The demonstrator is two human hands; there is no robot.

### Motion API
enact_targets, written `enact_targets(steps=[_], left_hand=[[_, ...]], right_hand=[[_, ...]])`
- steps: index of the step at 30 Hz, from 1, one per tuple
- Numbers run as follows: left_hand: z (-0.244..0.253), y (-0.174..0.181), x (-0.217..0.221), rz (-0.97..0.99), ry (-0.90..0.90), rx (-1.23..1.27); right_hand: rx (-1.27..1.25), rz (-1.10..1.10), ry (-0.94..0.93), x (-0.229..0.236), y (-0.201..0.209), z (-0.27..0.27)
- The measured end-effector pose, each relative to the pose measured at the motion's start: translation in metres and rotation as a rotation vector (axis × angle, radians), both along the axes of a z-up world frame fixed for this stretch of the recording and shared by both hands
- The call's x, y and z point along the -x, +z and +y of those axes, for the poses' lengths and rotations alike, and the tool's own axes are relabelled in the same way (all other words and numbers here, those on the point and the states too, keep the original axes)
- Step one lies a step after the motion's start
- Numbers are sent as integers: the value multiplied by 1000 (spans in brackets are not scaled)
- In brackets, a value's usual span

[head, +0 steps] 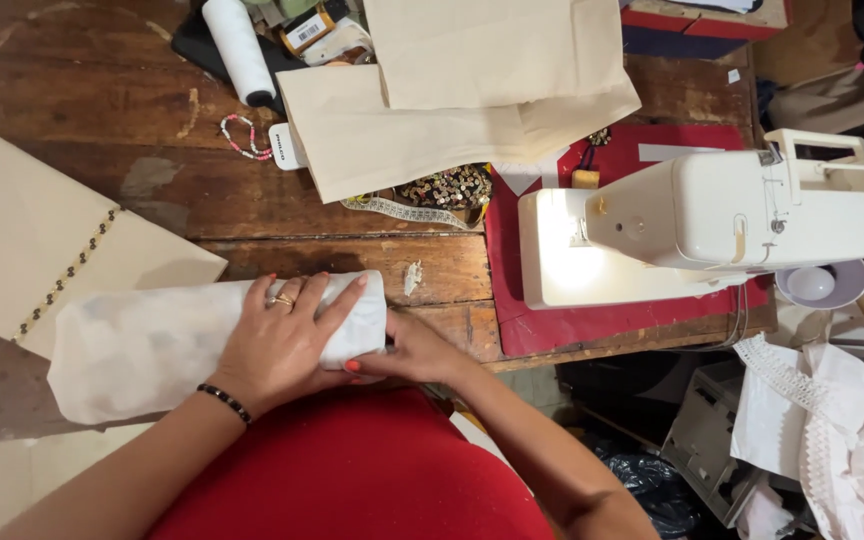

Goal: The person is stuffing a white fabric pillow casing with filling and then folding the ends to prepare them for closure.

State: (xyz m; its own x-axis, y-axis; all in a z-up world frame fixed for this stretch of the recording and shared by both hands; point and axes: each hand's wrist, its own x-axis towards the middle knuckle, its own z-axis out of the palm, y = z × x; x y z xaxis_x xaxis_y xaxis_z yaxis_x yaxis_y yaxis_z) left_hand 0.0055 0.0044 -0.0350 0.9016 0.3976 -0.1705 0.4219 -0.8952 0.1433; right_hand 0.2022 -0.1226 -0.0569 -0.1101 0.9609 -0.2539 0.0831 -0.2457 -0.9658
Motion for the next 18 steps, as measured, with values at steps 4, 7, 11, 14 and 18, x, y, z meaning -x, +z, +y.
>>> enact_targets(steps=[4, 7, 11, 14, 18], left_hand=[[6, 18, -1, 102, -30, 25], [4, 18, -2, 111, -47, 48], [-2, -4, 5, -116, -62, -101], [6, -3, 4, -187, -82, -122], [4, 3, 3, -161, -83, -88]], right_hand=[[-93, -284, 2, -1, 46, -6], [-1, -337, -147, 8, 40, -26], [31, -235, -197, 24, -15, -32], [-54, -161, -142, 24, -15, -25], [-114, -224, -49, 16, 10, -14]])
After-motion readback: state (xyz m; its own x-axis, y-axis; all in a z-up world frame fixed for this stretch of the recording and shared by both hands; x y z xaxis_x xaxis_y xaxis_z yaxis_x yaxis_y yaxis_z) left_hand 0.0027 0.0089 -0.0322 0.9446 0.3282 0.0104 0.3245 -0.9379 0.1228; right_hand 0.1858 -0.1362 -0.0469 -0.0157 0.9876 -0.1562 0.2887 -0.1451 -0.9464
